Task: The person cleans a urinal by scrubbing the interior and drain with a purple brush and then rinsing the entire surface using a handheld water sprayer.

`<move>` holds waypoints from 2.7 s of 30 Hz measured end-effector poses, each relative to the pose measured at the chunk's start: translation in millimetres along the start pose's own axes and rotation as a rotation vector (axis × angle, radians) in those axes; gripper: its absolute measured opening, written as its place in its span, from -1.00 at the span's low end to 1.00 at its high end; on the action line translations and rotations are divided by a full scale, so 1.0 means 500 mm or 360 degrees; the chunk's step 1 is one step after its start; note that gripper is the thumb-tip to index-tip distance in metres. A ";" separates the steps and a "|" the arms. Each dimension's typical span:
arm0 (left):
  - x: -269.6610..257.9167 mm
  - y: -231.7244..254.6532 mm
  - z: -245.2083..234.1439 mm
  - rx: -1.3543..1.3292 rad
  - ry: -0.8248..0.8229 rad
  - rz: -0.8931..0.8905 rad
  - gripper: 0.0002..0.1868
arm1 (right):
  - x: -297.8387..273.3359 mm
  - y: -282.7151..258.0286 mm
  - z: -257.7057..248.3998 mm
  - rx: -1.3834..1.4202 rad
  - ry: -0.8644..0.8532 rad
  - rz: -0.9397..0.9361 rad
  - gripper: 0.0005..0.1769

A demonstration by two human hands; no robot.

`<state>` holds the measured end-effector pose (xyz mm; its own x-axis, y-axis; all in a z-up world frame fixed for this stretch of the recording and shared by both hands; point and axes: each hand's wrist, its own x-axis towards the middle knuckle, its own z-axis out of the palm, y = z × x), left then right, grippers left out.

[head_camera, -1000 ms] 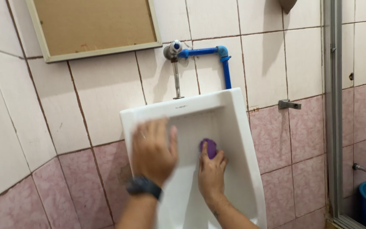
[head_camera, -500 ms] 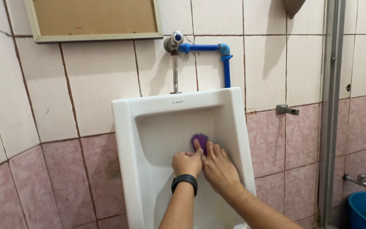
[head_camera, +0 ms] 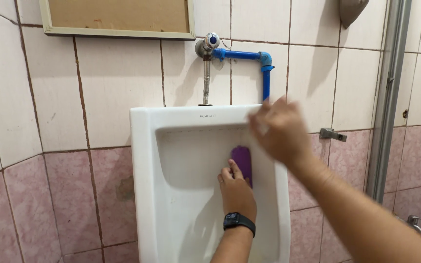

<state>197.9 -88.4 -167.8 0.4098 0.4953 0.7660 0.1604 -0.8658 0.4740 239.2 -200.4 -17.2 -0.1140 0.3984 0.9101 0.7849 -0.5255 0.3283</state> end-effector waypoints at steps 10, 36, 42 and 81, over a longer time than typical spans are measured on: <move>0.104 -0.004 0.053 0.0541 0.0425 0.0244 -0.22 | 0.054 0.042 0.049 0.0485 0.0235 0.0306 -0.42; 0.104 -0.090 0.040 0.0613 0.0284 0.0746 -0.24 | 0.044 0.032 0.052 0.0529 0.0357 0.0365 -0.58; 0.082 -0.127 -0.042 0.0762 0.0264 0.0952 -0.30 | 0.044 0.031 0.042 0.0581 0.0320 0.0421 -0.56; 0.135 -0.051 0.027 0.0863 0.0735 0.0774 -0.31 | 0.035 0.035 0.020 0.0571 0.0170 -0.0123 -0.61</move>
<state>233.8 -33.9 -133.8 0.1569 -0.0616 0.9857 0.5165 -0.8456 -0.1351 257.0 -195.0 1.7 -0.2294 0.3360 0.9135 0.9325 -0.1931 0.3052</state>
